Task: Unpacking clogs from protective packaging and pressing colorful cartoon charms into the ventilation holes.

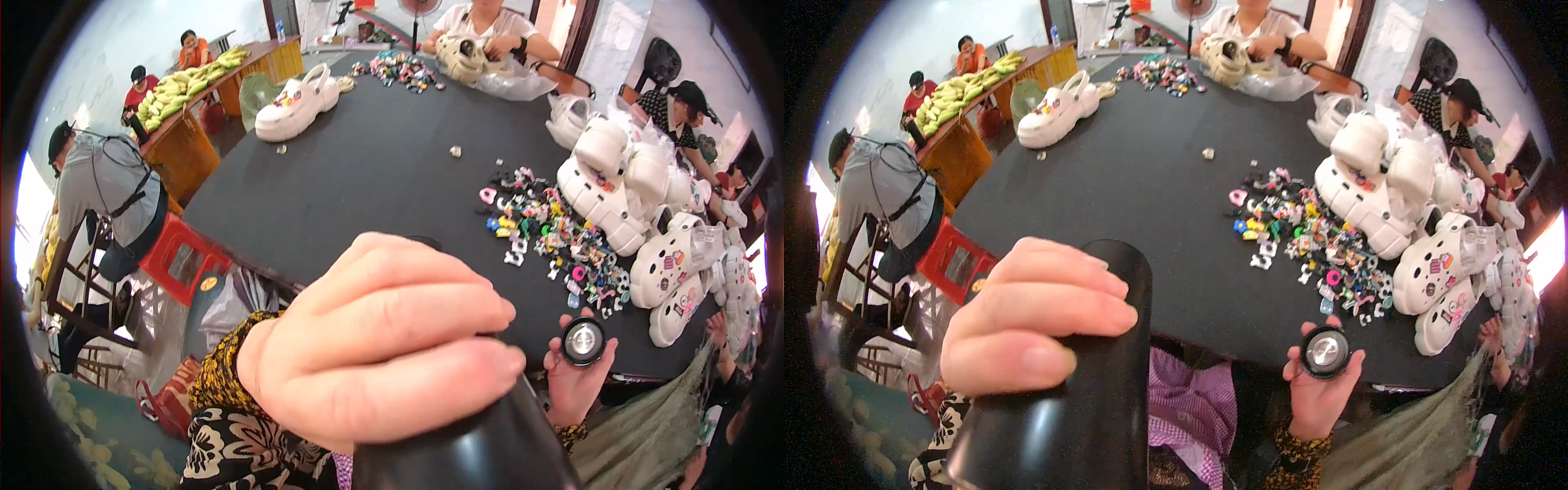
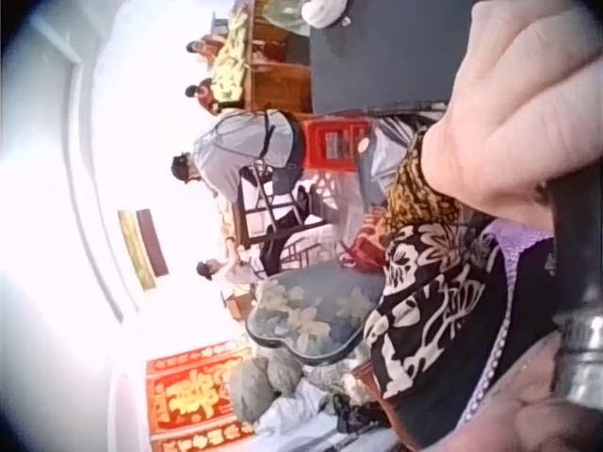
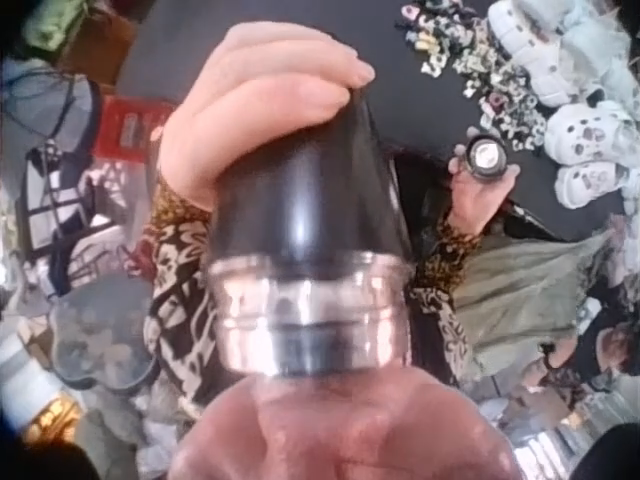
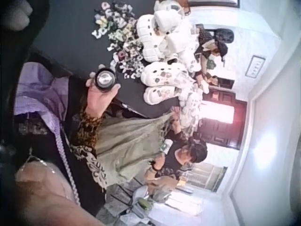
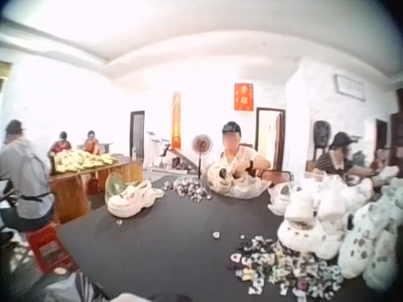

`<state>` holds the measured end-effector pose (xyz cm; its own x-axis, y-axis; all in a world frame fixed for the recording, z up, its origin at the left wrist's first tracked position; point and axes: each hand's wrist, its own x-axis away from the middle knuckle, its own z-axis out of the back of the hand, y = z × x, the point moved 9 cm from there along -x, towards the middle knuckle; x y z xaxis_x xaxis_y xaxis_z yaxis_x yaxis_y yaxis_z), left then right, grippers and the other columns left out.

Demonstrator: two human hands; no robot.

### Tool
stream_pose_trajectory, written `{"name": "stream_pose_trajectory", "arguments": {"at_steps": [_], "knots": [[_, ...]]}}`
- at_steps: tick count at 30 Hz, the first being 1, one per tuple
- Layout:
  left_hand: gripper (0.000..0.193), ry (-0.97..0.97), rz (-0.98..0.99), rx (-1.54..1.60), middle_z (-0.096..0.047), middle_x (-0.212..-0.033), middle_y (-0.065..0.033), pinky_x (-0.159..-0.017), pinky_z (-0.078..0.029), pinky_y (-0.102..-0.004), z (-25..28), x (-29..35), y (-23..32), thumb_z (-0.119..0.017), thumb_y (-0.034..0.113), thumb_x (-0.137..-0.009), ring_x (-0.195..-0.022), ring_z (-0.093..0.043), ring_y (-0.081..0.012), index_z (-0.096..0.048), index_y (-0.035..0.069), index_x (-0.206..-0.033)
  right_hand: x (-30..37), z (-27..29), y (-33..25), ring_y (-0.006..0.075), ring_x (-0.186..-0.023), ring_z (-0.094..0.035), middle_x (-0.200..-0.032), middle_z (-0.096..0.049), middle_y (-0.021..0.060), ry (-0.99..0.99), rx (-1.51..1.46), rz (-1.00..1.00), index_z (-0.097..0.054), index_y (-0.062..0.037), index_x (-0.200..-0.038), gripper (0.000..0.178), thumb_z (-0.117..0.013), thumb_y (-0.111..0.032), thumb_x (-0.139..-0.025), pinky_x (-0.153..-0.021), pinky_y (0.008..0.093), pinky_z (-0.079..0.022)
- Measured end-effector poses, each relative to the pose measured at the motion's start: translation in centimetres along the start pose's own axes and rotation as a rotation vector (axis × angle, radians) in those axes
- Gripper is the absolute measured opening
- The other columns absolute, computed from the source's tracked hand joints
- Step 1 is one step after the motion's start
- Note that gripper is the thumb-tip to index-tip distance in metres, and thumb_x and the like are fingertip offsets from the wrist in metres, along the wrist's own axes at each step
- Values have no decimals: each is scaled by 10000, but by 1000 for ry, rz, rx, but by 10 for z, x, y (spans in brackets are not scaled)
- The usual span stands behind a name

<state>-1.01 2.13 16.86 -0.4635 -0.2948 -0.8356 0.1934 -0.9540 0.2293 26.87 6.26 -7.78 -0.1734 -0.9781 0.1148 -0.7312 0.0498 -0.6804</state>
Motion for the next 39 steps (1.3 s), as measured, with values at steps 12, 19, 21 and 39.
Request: {"name": "stream_pose_trajectory", "arguments": {"at_steps": [12,19,21,39], "knots": [[577,-13,501,565,-487,-1257,-286,-969,-429,-429,35,143,-104,-671,92,-794,-1159,-502,-369,-425,-7,-1306,-1,28,-24,265,-910,-626,-1331,-469,204,-129,143,45,-280,-90,-1436,637,-381,-501,-960,-640,341,-519],[895,313,917,105,-520,-1214,-207,-930,-441,-373,69,232,-79,-845,131,-571,-1096,-532,-258,-369,6,-1318,0,32,-28,273,-939,-605,-1365,-441,215,-138,150,62,-299,-73,-1431,641,-455,-460,-944,-675,332,-488],[1030,271,1021,127,-498,-1297,-169,-1009,-424,-408,68,239,-76,-898,137,-535,-1196,-512,-263,-302,-1,-1363,-3,29,-25,273,-937,-603,-1367,-440,214,-133,144,55,-300,-74,-1431,644,-466,-456,-941,-685,335,-491],[889,189,735,182,-530,-1179,-175,-882,-473,-355,67,181,-78,-842,157,-545,-1057,-538,-239,-392,-1,-1295,-4,12,-27,279,-780,-655,-1130,-605,166,65,-1,82,-455,-105,-1301,558,-336,-531,-960,-505,368,-520]]}}
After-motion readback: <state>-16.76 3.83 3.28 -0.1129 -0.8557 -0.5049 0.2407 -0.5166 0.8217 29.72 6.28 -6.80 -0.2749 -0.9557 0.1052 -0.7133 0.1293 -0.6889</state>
